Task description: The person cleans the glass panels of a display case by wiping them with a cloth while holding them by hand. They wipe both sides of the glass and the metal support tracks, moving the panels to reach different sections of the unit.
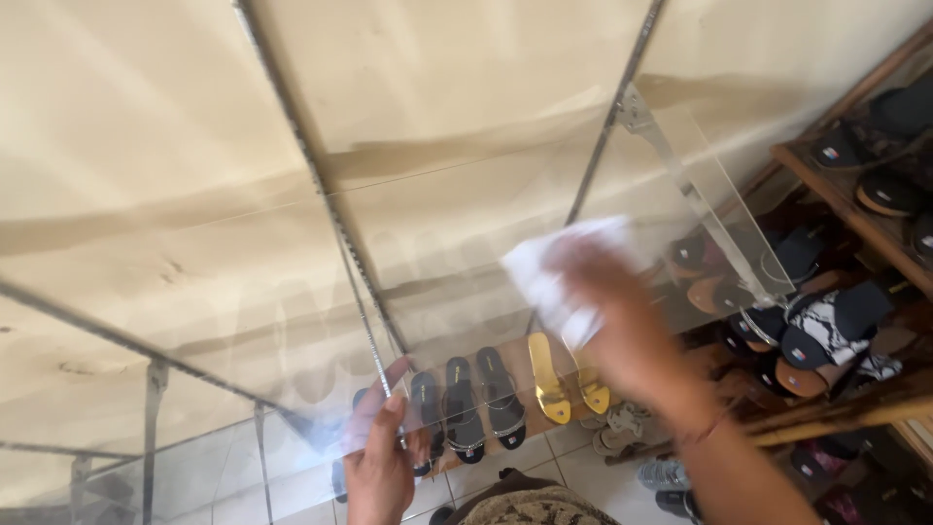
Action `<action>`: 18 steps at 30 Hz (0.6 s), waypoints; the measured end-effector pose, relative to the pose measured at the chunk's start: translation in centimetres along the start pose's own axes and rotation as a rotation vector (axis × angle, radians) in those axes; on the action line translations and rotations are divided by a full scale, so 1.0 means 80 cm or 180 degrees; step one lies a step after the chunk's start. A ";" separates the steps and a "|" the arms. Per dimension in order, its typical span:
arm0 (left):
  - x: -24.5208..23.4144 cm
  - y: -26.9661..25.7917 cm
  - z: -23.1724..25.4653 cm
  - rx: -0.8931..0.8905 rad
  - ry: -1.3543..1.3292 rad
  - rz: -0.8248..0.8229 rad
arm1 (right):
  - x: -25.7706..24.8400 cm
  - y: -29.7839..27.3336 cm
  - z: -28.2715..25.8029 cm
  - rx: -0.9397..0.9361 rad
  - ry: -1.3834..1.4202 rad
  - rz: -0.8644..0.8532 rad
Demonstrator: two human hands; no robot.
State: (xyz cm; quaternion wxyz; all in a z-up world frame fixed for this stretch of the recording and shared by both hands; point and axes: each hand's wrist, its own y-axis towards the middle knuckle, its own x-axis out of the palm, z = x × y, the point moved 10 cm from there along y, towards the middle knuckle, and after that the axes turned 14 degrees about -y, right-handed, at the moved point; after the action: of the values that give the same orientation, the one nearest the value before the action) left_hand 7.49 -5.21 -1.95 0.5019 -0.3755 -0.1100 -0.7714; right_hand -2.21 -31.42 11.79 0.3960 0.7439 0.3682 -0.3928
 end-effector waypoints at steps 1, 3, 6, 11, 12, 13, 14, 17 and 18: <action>-0.001 0.001 0.002 0.0030 0.0014 -0.0014 | 0.029 -0.013 -0.018 0.0137 0.0230 -0.0518; -0.004 0.001 0.005 0.0110 0.0027 -0.0028 | 0.003 -0.059 -0.124 -0.1789 -0.0223 0.0421; -0.009 0.001 0.007 0.0219 0.0066 0.0013 | 0.011 -0.078 -0.129 -0.1688 -0.0439 0.0129; -0.014 0.003 0.006 0.0219 -0.0098 0.0059 | -0.040 -0.035 -0.012 -0.0964 -0.0505 0.0536; -0.015 0.003 0.006 0.0248 -0.0106 0.0072 | -0.056 -0.030 0.018 -0.0722 -0.0567 0.0625; -0.013 0.004 0.006 0.0275 -0.0104 0.0051 | -0.073 -0.025 0.047 -0.0480 -0.0628 0.0713; -0.012 0.004 0.007 0.0294 -0.0093 0.0033 | -0.086 -0.018 0.071 -0.0313 -0.0699 0.0805; -0.009 0.005 0.008 0.0333 -0.0118 0.0002 | -0.114 -0.012 0.106 -0.0048 -0.0998 0.1041; -0.008 0.004 0.009 0.0346 -0.0136 -0.0007 | -0.120 -0.012 0.108 -0.0002 -0.1110 0.1117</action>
State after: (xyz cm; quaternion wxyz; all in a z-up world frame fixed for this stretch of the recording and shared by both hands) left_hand 8.27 -4.55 -1.93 0.5183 -0.3639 -0.1628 -0.7566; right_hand -9.58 -40.91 16.68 0.5159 0.7173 0.1595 -0.4403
